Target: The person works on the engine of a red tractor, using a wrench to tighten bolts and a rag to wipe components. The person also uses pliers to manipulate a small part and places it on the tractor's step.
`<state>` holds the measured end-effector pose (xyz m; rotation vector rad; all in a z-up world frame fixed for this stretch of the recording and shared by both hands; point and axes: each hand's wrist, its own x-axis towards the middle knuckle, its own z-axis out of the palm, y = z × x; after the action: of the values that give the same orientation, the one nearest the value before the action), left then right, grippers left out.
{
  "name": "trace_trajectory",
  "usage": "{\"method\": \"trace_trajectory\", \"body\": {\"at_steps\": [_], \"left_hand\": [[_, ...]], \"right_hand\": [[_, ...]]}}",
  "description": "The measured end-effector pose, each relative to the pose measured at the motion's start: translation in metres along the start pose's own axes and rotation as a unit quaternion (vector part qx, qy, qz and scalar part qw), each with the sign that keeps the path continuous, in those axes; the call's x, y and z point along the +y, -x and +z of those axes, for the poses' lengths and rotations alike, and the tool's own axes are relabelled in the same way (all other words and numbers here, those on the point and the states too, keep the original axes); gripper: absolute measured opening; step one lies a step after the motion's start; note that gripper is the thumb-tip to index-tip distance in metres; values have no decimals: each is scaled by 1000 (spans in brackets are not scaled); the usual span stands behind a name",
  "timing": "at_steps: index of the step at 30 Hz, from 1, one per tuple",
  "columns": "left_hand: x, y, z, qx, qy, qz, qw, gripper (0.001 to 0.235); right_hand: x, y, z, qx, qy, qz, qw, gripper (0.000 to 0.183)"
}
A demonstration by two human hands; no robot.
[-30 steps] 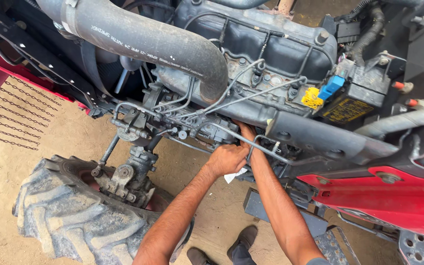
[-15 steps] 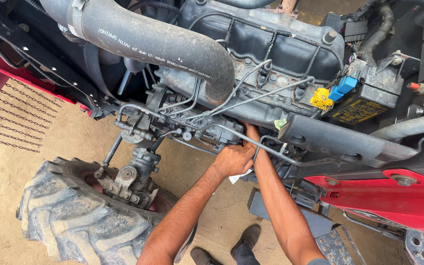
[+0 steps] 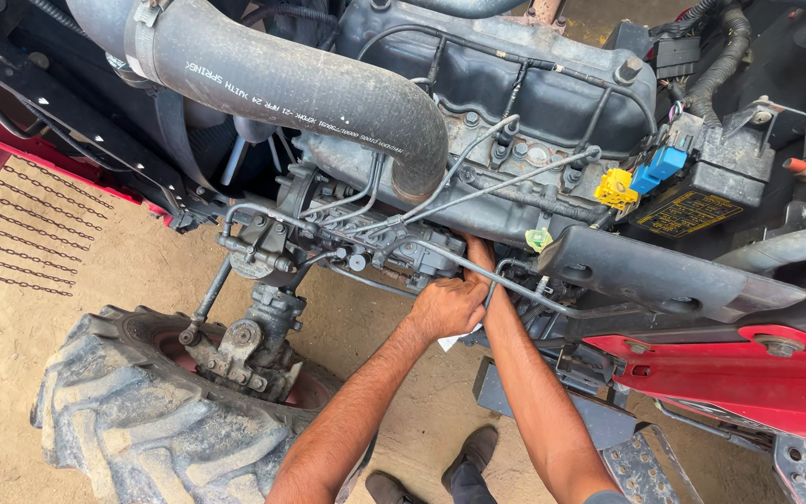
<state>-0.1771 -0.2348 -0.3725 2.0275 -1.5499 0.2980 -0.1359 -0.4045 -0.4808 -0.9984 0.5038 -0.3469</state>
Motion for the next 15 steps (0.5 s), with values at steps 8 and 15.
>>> {"method": "trace_trajectory", "body": {"at_steps": [8,15], "left_hand": [[0,0,3,-11,-7,-5,1000,20],[6,-3,-1,27,-2,-15,1000,37]], "right_hand": [[-2,1,0,-1,-3,2,1000,48],[-5,-2,-3,3,-11,1,1000,46]]}}
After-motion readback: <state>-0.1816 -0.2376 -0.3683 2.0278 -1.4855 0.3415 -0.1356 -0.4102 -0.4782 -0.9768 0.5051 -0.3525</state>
